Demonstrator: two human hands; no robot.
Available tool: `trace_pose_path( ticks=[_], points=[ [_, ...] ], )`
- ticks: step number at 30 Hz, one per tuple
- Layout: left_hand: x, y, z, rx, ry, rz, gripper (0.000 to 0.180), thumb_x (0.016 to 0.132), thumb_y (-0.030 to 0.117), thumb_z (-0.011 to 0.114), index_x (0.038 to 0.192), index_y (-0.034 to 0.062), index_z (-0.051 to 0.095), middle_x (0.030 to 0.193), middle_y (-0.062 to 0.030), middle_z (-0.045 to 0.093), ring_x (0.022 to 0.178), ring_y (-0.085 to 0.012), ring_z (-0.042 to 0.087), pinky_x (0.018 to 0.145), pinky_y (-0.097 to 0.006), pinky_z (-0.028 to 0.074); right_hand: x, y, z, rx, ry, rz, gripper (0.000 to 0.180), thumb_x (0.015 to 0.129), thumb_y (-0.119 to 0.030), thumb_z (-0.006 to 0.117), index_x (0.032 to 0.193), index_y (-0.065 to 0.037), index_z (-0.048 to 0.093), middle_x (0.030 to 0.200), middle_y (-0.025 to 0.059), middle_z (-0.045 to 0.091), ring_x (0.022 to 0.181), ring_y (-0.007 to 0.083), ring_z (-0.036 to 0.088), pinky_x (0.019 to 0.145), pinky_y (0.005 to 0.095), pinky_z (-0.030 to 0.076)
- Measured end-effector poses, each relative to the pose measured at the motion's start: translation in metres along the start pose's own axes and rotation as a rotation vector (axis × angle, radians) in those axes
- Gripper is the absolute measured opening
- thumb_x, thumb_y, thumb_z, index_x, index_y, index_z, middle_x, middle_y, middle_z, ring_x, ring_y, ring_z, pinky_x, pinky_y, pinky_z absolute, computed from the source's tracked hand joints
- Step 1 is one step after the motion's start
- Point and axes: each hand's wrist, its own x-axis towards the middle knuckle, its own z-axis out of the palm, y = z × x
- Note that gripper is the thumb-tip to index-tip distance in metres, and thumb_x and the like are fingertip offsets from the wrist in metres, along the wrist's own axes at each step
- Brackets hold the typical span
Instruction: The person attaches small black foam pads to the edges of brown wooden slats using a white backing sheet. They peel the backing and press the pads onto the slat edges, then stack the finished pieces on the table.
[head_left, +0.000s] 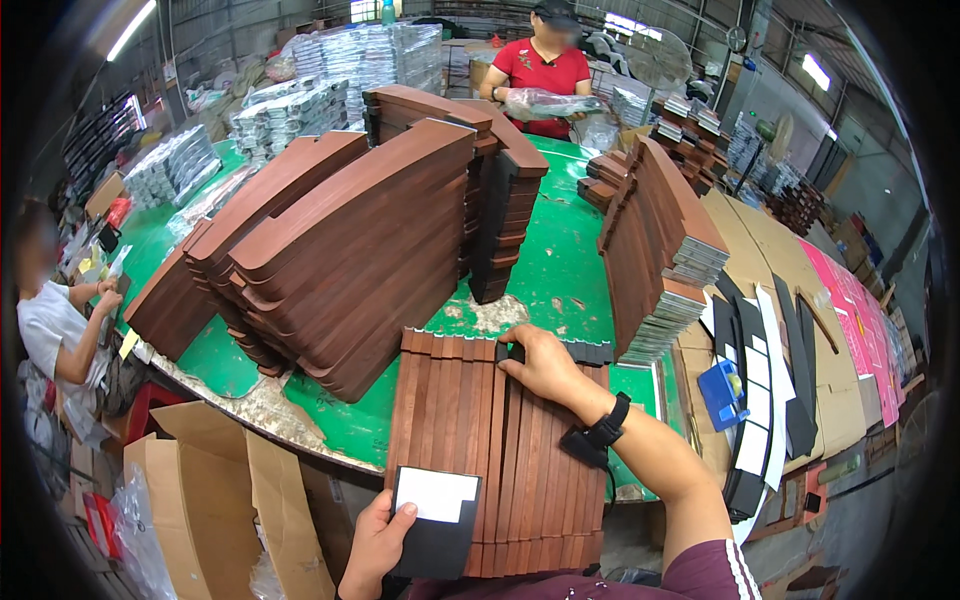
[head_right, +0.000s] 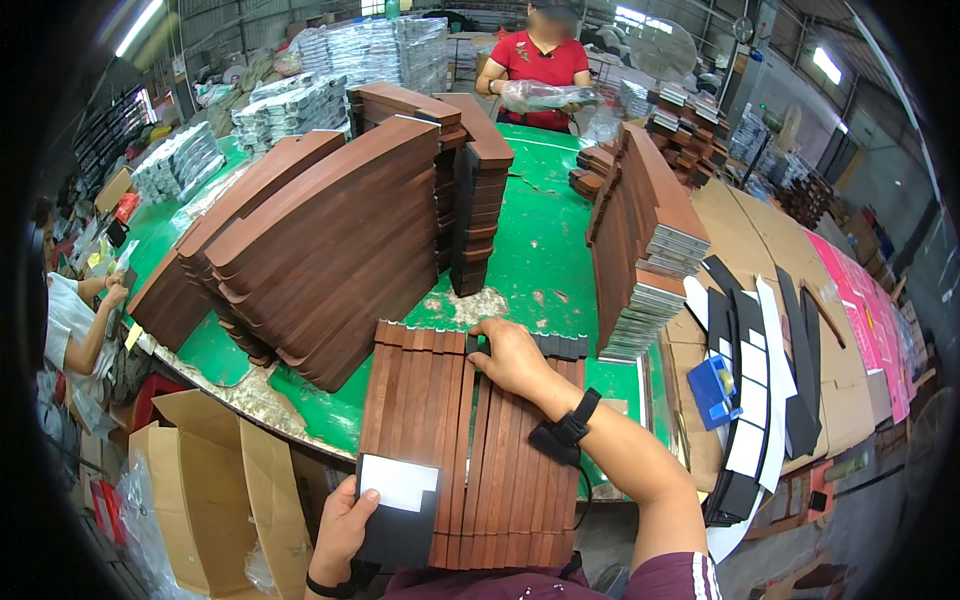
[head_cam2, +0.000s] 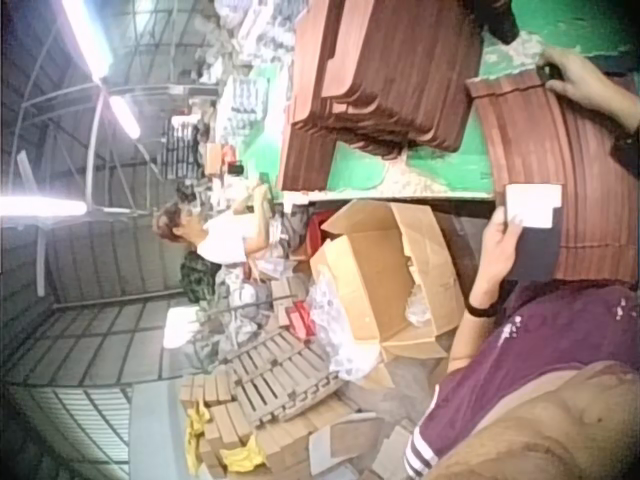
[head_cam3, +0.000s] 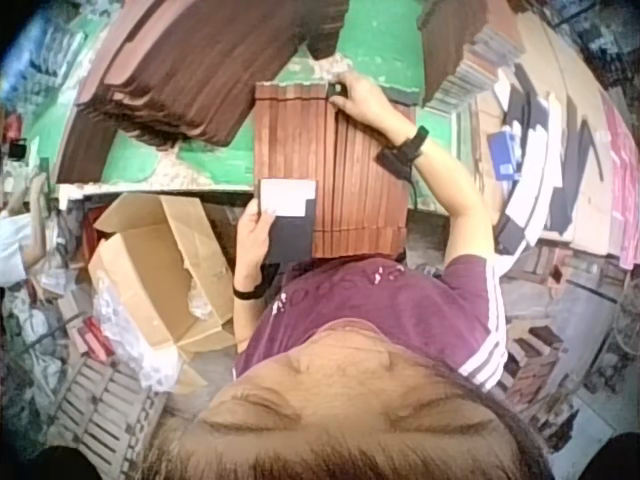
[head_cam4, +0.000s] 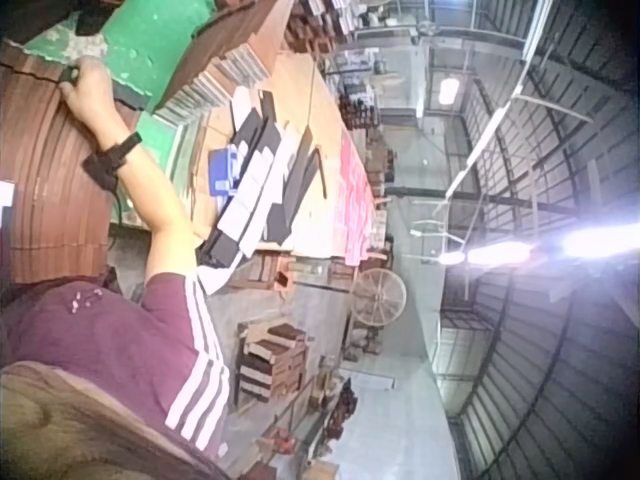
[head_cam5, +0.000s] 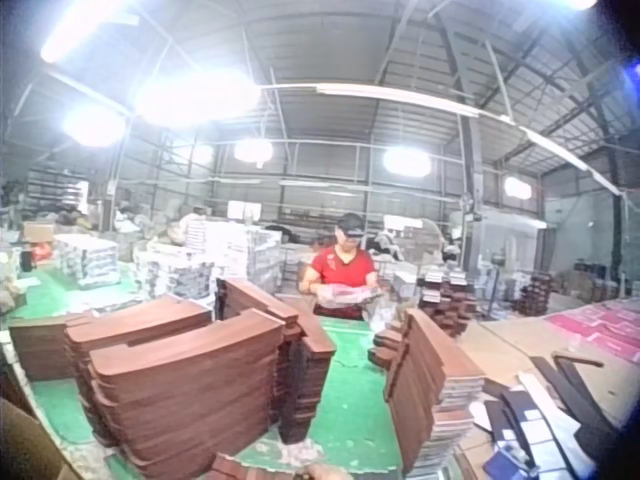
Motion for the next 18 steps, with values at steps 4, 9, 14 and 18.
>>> trace_pose_path(
  ticks=[4,9,14,18],
  points=[
    [0.0005,-0.0006,-0.0002,-0.013,-0.004,0.003,0.025,0.106,0.016,0.062,0.12,-0.0044,0.065,0.109,-0.004,0.07,0.099,-0.0095,0.061,0.088,-0.027,0.051,0.0001,0.0013,0.0011,0.008,0.002,0.033,0.038,0.081,-0.013,0.083,0.114,0.0,0.069,0.108,0.0192,0.07,0.102,0.0372,0.068,0.088,0.0441,0.054],
    [0.0005,0.0004,0.0014,-0.039,-0.006,0.013,0.024,0.106,0.015,0.062,0.12,-0.0041,0.065,0.11,-0.0039,0.07,0.099,-0.0095,0.061,0.089,-0.027,0.051,0.0031,-0.0072,-0.005,0.022,-0.044,0.103,0.039,0.081,-0.013,0.083,0.116,-0.002,0.069,0.106,0.0192,0.071,0.101,0.0361,0.069,0.087,0.0441,0.055],
    [0.0003,-0.0015,0.0,-0.009,-0.006,0.021,0.024,0.106,0.015,0.062,0.12,-0.004,0.065,0.111,-0.0041,0.07,0.1,-0.0096,0.061,0.089,-0.027,0.051,0.0013,-0.0057,-0.0028,-0.005,-0.021,0.032,0.038,0.082,-0.014,0.082,0.115,0.001,0.07,0.109,0.0218,0.071,0.103,0.0402,0.068,0.091,0.0468,0.054],
    [-0.0005,0.0003,0.002,-0.008,-0.004,0.026,0.024,0.106,0.015,0.061,0.12,-0.0043,0.064,0.111,-0.0044,0.07,0.099,-0.0097,0.061,0.089,-0.027,0.051,-0.001,-0.0045,-0.0019,-0.013,-0.008,-0.035,0.037,0.083,-0.013,0.081,0.114,0.003,0.071,0.111,0.0228,0.071,0.105,0.042,0.067,0.093,0.0478,0.053]
  ],
)
